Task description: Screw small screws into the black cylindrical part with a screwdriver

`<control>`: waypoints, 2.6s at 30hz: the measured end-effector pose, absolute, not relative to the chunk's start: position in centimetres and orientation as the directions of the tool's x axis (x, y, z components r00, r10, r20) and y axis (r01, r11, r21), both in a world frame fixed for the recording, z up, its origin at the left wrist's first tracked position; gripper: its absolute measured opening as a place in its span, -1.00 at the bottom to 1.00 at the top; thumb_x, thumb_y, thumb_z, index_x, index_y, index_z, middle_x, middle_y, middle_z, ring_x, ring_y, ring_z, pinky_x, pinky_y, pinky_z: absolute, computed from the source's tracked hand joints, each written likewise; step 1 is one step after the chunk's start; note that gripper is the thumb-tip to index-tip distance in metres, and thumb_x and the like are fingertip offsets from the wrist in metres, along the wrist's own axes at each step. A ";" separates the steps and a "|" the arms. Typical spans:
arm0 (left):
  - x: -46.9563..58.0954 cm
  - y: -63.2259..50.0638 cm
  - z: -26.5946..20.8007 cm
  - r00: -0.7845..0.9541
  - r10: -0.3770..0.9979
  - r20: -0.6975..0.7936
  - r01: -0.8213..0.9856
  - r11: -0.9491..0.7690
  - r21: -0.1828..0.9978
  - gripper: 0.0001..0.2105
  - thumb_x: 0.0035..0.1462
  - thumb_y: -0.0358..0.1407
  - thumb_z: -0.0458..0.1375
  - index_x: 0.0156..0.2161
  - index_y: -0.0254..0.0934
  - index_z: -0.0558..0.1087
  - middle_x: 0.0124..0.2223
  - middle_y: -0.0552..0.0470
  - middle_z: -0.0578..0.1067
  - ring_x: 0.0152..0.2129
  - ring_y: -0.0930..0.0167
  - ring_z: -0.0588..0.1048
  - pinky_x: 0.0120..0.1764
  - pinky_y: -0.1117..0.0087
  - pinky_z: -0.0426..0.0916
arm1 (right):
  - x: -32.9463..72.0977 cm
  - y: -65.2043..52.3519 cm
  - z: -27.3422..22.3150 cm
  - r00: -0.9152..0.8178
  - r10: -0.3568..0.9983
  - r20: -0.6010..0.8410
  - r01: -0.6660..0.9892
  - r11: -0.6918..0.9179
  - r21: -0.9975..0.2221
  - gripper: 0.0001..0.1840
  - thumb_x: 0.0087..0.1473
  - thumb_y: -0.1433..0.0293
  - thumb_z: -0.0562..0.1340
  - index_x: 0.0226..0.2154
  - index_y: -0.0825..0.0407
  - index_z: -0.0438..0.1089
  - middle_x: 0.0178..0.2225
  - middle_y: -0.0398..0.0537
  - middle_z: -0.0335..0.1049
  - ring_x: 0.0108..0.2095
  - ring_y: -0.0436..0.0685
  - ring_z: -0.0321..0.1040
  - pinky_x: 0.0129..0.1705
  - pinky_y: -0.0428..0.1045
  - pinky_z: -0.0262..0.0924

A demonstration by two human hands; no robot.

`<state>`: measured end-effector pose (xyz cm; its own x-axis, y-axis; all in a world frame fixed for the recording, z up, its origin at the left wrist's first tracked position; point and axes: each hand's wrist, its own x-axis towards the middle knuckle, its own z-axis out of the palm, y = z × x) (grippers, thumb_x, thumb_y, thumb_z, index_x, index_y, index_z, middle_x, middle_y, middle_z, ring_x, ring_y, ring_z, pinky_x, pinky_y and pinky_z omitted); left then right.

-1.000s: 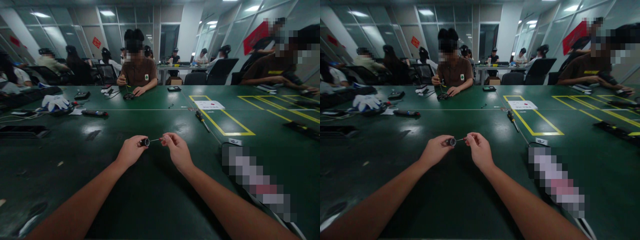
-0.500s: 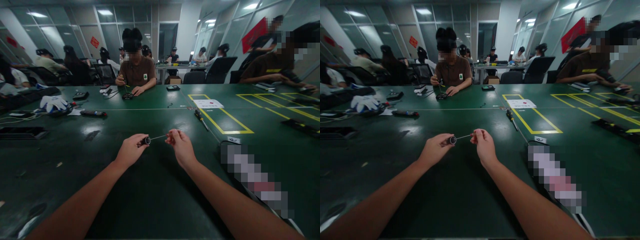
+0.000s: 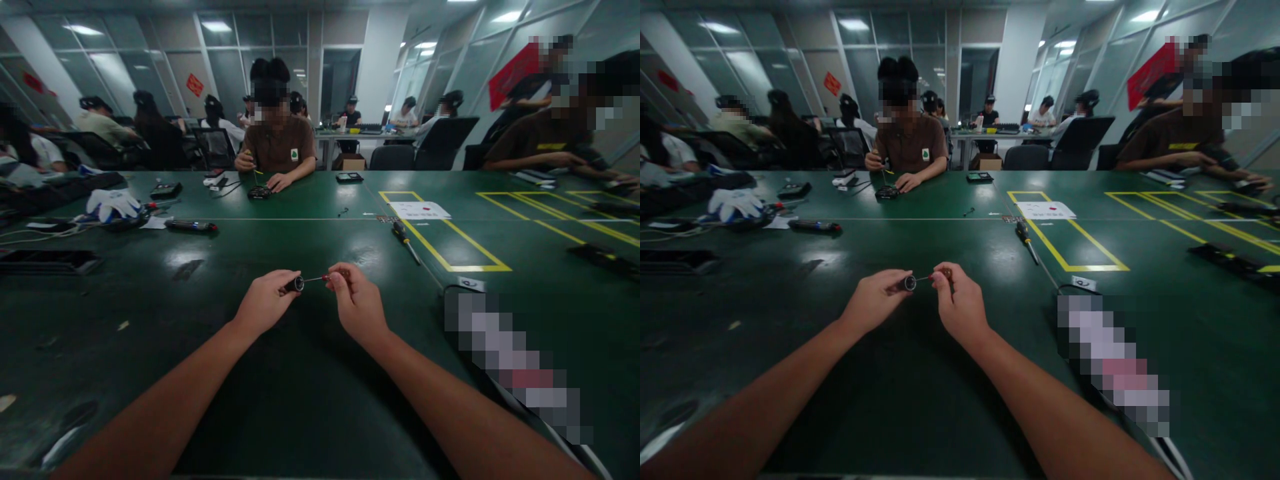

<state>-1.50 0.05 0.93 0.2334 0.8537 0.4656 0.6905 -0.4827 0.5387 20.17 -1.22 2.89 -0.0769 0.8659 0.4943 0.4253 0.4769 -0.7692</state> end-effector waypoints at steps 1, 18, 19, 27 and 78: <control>-1.5 0.1 0.9 0.237 0.855 0.461 0.690 -0.483 0.539 -0.62 0.13 -0.41 0.30 0.08 -0.21 0.56 0.05 -0.05 0.60 -0.04 0.29 0.59 0.08 0.20 0.51 | 20.2 -1.3 2.9 -0.085 0.861 0.501 0.439 0.484 -0.757 -0.78 0.36 0.22 0.10 -0.11 -0.07 0.40 -0.35 -0.08 0.56 -0.33 0.16 0.53 -0.23 0.04 0.29; -1.4 0.0 1.0 0.229 0.863 0.450 0.690 -0.470 0.551 -0.64 0.12 -0.42 0.29 0.05 -0.19 0.57 0.04 -0.04 0.61 -0.06 0.28 0.60 0.07 0.18 0.51 | 20.2 -1.9 3.5 -0.181 0.793 0.582 0.582 0.563 -0.587 -0.79 0.34 0.28 0.10 -0.13 -0.06 0.42 -0.26 0.01 0.55 -0.27 0.20 0.49 -0.17 0.08 0.30; -1.4 0.0 1.0 0.229 0.864 0.448 0.689 -0.469 0.553 -0.64 0.12 -0.41 0.29 0.05 -0.19 0.57 0.04 -0.04 0.61 -0.06 0.28 0.60 0.07 0.18 0.51 | 20.3 -1.9 3.5 -0.180 0.793 0.582 0.583 0.562 -0.586 -0.79 0.34 0.28 0.09 -0.13 -0.06 0.42 -0.25 0.01 0.55 -0.27 0.20 0.49 -0.16 0.08 0.30; -1.4 0.1 1.1 0.233 0.861 0.451 0.663 -0.480 0.574 -0.64 0.12 -0.41 0.29 0.05 -0.18 0.58 0.03 -0.03 0.61 -0.07 0.29 0.60 0.06 0.19 0.51 | 20.6 -1.7 3.7 -0.163 0.806 0.569 0.589 0.542 -0.599 -0.80 0.35 0.27 0.09 -0.15 -0.07 0.41 -0.30 -0.01 0.55 -0.30 0.20 0.50 -0.18 0.08 0.31; 1.7 -1.2 3.2 0.405 0.913 0.045 0.873 -0.401 0.277 -0.67 0.28 -0.21 0.11 0.09 -0.21 0.47 -0.05 -0.10 0.53 -0.11 0.22 0.50 -0.12 0.22 0.38 | 22.3 3.0 -0.8 -0.135 0.972 0.194 0.759 0.227 -0.611 -0.45 0.21 0.34 0.25 0.23 0.11 0.30 0.03 0.16 0.48 0.08 0.26 0.40 0.17 0.12 0.21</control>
<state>1.66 -1.21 3.19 0.4052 0.9131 0.0449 0.8732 -0.4011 0.2768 22.32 3.02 -0.75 -0.1348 0.9718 0.1936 0.7586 0.2269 -0.6108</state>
